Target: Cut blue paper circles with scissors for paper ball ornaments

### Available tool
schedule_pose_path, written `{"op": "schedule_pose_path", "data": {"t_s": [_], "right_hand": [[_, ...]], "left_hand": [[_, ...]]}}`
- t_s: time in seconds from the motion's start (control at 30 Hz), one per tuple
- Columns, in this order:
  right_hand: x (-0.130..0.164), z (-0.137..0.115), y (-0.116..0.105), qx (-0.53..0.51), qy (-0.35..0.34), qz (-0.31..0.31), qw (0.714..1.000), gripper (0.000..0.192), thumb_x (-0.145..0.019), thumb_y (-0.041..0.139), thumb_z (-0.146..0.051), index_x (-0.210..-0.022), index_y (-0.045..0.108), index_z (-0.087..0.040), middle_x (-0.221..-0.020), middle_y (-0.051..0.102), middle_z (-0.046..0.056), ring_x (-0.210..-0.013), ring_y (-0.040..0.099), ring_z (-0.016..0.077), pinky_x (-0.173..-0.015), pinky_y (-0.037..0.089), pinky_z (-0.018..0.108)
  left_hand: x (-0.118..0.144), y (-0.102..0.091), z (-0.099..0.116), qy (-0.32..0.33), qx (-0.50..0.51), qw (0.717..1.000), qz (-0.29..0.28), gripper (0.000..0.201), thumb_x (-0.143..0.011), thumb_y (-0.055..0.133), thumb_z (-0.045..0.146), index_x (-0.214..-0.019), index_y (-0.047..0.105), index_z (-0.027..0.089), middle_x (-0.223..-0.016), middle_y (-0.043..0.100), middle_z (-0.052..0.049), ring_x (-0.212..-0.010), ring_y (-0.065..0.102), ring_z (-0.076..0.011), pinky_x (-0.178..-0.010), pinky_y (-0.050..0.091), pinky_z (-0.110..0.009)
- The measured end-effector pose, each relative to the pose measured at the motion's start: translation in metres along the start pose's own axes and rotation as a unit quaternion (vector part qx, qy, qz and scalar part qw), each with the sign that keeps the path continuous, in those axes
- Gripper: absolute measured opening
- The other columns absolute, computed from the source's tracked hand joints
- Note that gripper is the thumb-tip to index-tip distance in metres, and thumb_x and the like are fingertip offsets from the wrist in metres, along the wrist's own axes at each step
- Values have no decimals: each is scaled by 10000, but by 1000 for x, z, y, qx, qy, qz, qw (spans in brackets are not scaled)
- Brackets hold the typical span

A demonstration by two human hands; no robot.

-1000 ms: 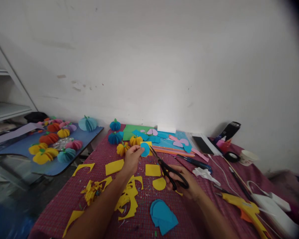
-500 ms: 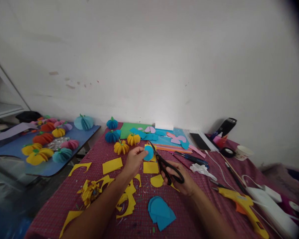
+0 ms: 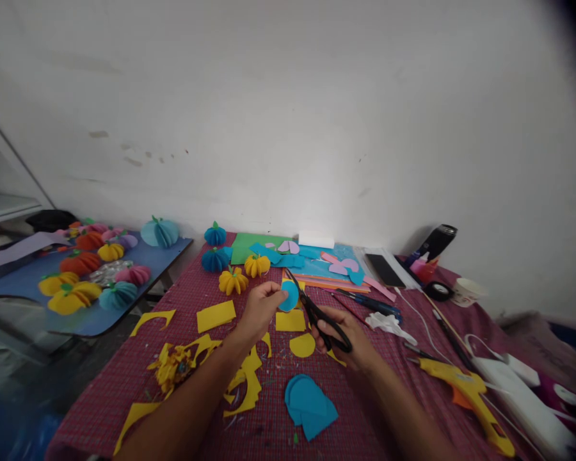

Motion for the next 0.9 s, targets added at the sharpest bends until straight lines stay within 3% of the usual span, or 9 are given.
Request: {"op": "schedule_pose_path", "data": {"t_s": [0.47,0.7,0.9], "right_hand": [[-2,-6,0,89,-27,17,996,342,-811,687,-364,-1077,627,-157,-680,587,-5,-491,492,82,-453,371,194],[0,-12,3,126,-26,9,992,296,-823,672,-384,-997,641,-147,-630,568,-12,-476,483,81,-434,340,188],[0,-6,2,65,-25,8,998,350,-812,681,-360,-1096,619,-165,-712,588,4,-505,496,87,-455,383,202]], "left_hand": [[-1,1,-1,-5,18,1000,-4,189,-725,675,320,-676,577,166,-602,592,10,-541,521,-107,-532,405,-225],[0,1,3,4,10,1000,-7,190,-725,670,313,-660,575,162,-580,570,13,-527,496,-100,-518,387,-221],[-1,1,3,7,13,1000,-10,191,-709,681,307,-647,571,163,-572,548,19,-530,485,-103,-527,397,-230]]}}
Point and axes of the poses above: each hand's wrist, its own x-axis away from the middle knuckle, its own y-axis out of the palm, z = x × y, the point moved 7 cm from there along -x, towards the middle knuckle
